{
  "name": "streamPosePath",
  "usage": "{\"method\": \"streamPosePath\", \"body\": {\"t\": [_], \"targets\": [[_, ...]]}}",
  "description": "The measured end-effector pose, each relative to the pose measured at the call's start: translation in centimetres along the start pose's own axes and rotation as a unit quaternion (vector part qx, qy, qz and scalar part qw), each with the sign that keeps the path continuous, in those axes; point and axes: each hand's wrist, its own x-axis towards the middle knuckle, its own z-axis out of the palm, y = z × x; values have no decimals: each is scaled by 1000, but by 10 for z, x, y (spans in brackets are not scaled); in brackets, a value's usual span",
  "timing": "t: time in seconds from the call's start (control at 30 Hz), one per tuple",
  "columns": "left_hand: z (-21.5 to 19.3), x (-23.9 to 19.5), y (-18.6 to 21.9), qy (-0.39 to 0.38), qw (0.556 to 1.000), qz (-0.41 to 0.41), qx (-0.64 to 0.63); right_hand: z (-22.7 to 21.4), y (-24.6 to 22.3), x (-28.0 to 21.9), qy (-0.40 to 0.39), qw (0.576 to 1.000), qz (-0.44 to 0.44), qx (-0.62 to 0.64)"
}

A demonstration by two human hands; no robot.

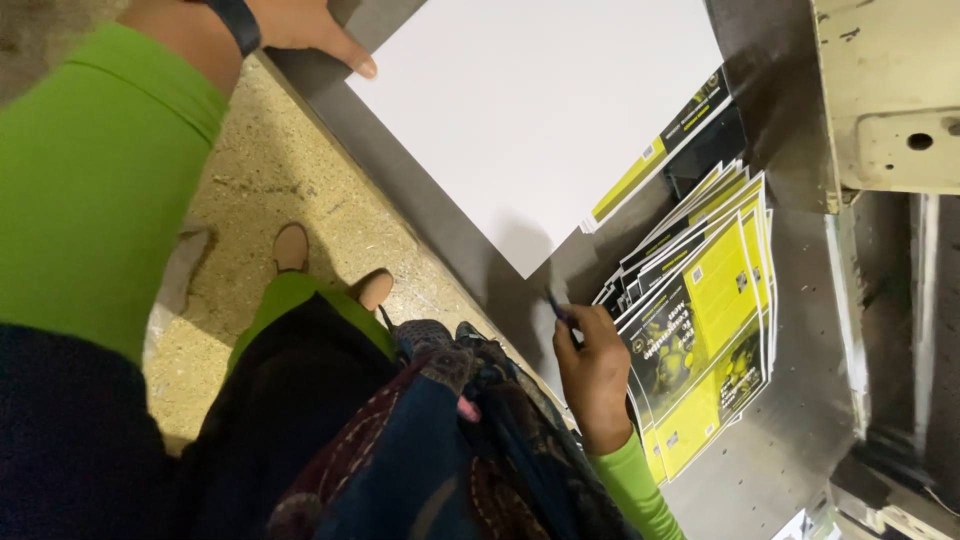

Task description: Manually marking and trimming printed paper sheets using a pen and a small blade

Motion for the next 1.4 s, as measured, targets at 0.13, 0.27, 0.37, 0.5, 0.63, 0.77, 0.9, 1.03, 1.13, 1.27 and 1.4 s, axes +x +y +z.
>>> {"method": "streamPosePath", "body": {"t": [0.13,0.27,0.37,0.5,0.63,0.77,0.9,1.03,1.13,1.27,1.4], "targets": [[-52,-29,81,2,995,77,69,23,-23,19,56,995,-17,81],[-57,-54,115,65,975,99,188,52,-59,64,79,988,-59,117],[-36,-67,105,86,969,119,201,78,-62,98,107,979,-136,106],[-5,-123,119,225,938,169,203,93,-59,114,98,980,-166,56],[13,-184,121,367,930,24,16,99,-72,98,77,984,-154,48],[33,-184,95,439,798,-173,-374,111,-88,80,17,983,-177,32],[26,-172,98,411,695,-194,-557,129,-80,83,-10,983,-183,11],[29,-169,94,397,692,-197,-570,123,-116,116,86,967,-237,40],[32,-170,98,388,681,-190,-591,131,-140,146,42,960,-246,131],[29,-172,110,407,687,-216,-562,152,-138,170,-41,968,-151,195],[56,-176,119,399,687,-233,-561,138,-147,166,-66,967,-106,224]]}}
